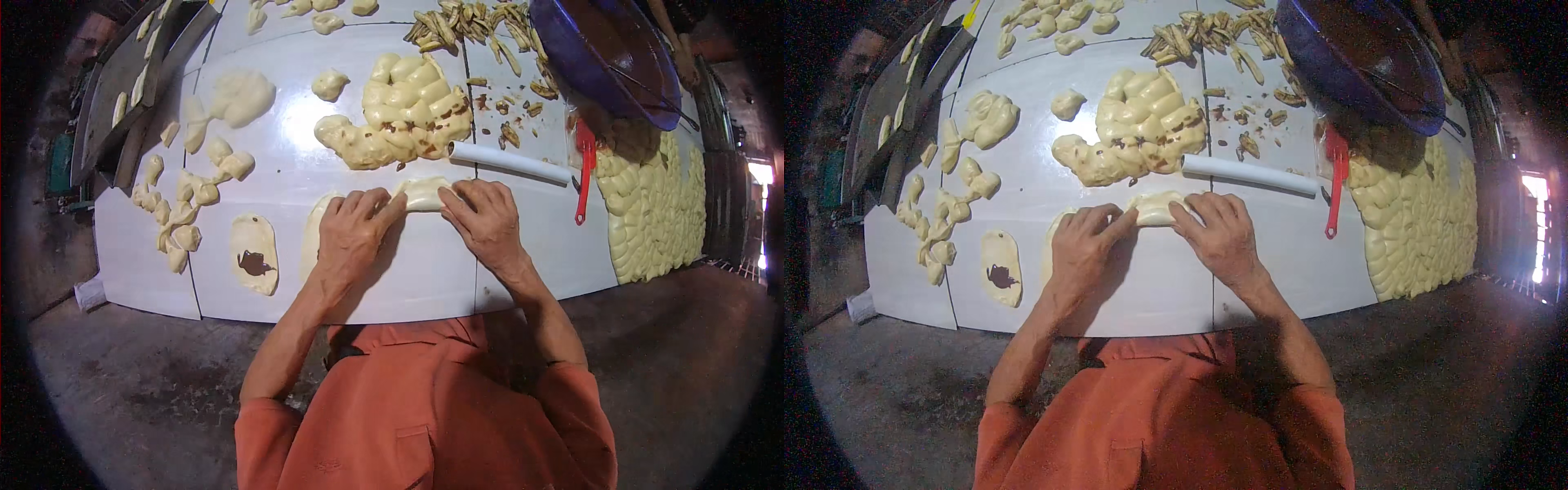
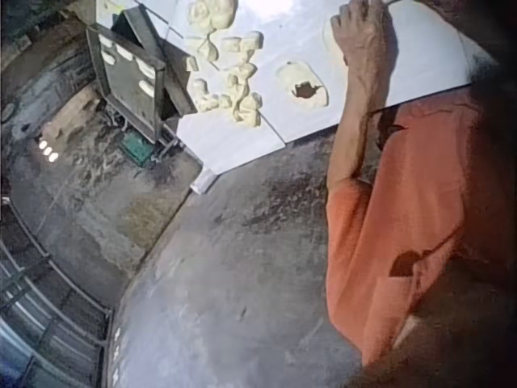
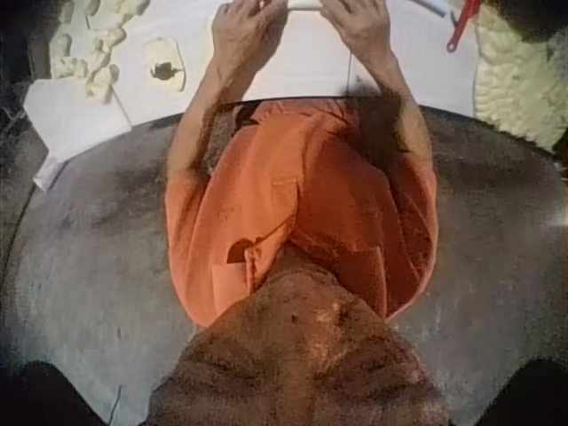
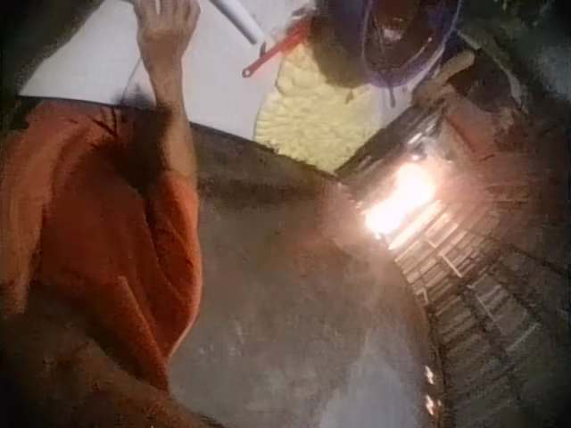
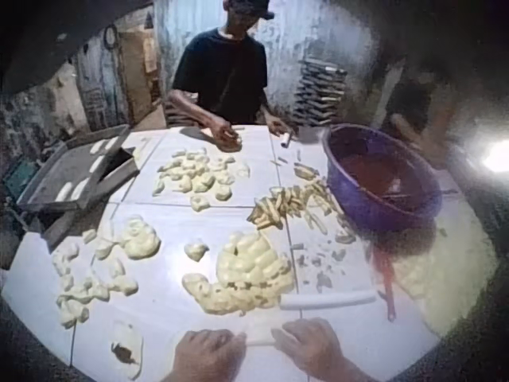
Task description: The person prepares bread dough by pulling pieces from a large mass, rolling them flat with a tube, applying a brown spread, adding banana pieces, and rolling them into cylinders. The person then places the dough cylinders onto a metal tray.
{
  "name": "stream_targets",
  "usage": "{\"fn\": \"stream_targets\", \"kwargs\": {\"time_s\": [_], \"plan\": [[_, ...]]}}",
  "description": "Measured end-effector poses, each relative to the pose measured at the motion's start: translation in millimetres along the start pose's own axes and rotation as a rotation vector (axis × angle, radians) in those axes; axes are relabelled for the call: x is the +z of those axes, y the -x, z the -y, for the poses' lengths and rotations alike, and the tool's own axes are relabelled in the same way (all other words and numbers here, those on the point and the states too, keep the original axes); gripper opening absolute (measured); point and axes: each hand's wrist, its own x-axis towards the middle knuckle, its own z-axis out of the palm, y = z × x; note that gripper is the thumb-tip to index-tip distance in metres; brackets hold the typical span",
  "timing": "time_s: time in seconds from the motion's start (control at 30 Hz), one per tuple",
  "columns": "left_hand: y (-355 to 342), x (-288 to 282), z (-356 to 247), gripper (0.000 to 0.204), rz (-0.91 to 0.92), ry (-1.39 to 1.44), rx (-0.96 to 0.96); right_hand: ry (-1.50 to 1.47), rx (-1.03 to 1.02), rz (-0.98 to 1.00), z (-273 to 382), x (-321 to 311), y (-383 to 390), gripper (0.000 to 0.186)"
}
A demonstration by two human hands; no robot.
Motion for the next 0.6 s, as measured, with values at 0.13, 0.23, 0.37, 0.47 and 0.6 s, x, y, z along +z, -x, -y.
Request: {"fn": "stream_targets", "kwargs": {"time_s": [0.13, 0.23, 0.37, 0.47, 0.6], "plan": [[-3.7, -3.2, 2.2, 0.032, -0.068, 0.021, -0.017, -0.075, -0.07, 0.008, 1.8, -4.7, 4.0, 0.04], [-16.0, 1.8, -2.6, 0.04, 0.021, 0.029, -0.105, 0.034, -0.012, 0.001, -9.1, 4.4, -3.8, 0.039], [-17.5, 1.1, 2.4, 0.037, -0.038, 0.066, -0.103, 0.006, 0.022, -0.009, -1.7, 1.5, -6.7, 0.04], [-23.0, 2.3, -8.4, 0.037, 0.04, 0.047, -0.115, -0.027, -0.063, 0.021, 4.5, 1.3, -9.7, 0.039], [-34.8, 4.9, -3.6, 0.039, -0.002, 0.024, -0.178, 0.022, 0.016, 0.013, -3.2, 3.4, -19.0, 0.045]]}}
